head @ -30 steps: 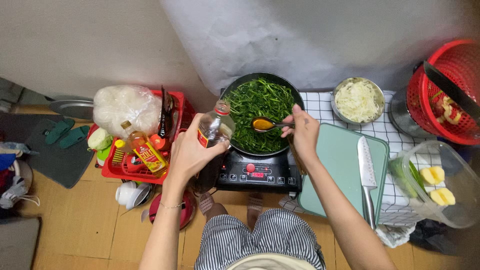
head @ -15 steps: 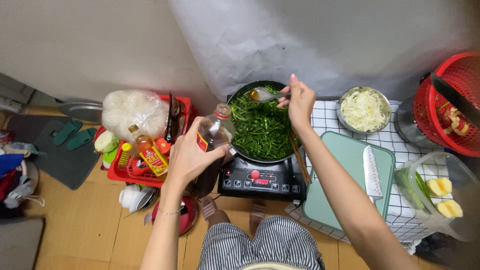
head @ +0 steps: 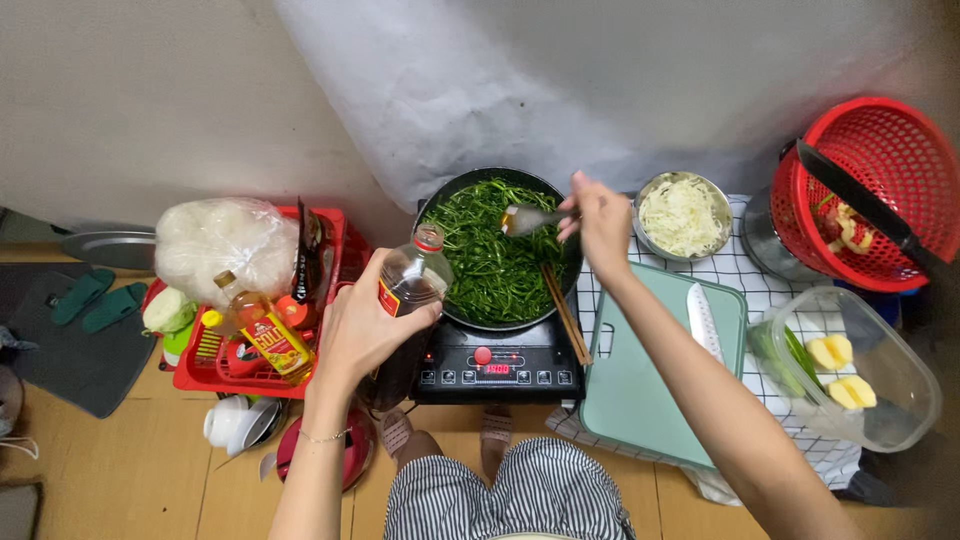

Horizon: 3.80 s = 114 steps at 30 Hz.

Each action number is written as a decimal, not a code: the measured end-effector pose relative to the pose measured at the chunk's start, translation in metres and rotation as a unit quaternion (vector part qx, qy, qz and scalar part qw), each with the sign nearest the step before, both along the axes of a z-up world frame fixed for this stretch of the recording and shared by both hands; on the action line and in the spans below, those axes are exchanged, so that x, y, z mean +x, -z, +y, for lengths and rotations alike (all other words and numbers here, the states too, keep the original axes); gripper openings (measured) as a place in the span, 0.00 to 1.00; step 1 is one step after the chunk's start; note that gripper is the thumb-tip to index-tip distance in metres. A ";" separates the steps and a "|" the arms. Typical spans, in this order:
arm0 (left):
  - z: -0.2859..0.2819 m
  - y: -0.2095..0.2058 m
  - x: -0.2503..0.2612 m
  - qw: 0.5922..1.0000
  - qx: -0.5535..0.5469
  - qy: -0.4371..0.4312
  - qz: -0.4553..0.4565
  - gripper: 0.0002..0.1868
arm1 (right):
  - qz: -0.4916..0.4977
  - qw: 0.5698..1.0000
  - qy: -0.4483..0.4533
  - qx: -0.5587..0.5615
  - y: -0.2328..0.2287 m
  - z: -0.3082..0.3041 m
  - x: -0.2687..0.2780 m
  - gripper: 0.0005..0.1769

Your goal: The person stir-fries green leafy vegetables in a pan on an induction cooktop using chopsticks. They add liquid seasoning from a bottle using a spoon and continue stirring the vegetables.

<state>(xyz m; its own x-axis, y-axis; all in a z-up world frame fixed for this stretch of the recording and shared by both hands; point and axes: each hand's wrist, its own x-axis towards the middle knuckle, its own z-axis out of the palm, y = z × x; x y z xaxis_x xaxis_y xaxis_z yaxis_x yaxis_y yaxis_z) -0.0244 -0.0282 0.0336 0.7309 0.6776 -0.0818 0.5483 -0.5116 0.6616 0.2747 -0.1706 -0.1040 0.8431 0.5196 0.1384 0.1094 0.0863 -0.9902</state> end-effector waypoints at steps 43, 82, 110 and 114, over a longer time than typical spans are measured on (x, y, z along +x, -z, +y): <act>0.022 0.044 0.029 0.952 0.095 0.197 0.216 0.52 | 0.144 0.986 -0.008 0.084 -0.001 -0.042 -0.075 0.28; 0.036 0.050 0.029 0.932 0.107 0.216 0.270 0.53 | 0.172 0.982 -0.008 0.080 0.010 -0.031 -0.083 0.31; 0.024 0.041 0.023 0.964 0.070 0.168 0.193 0.43 | 0.167 0.983 0.009 0.080 0.018 -0.031 -0.064 0.31; 0.021 0.035 0.017 0.973 0.074 0.131 0.176 0.44 | 0.139 0.988 0.014 0.068 0.027 -0.027 -0.054 0.31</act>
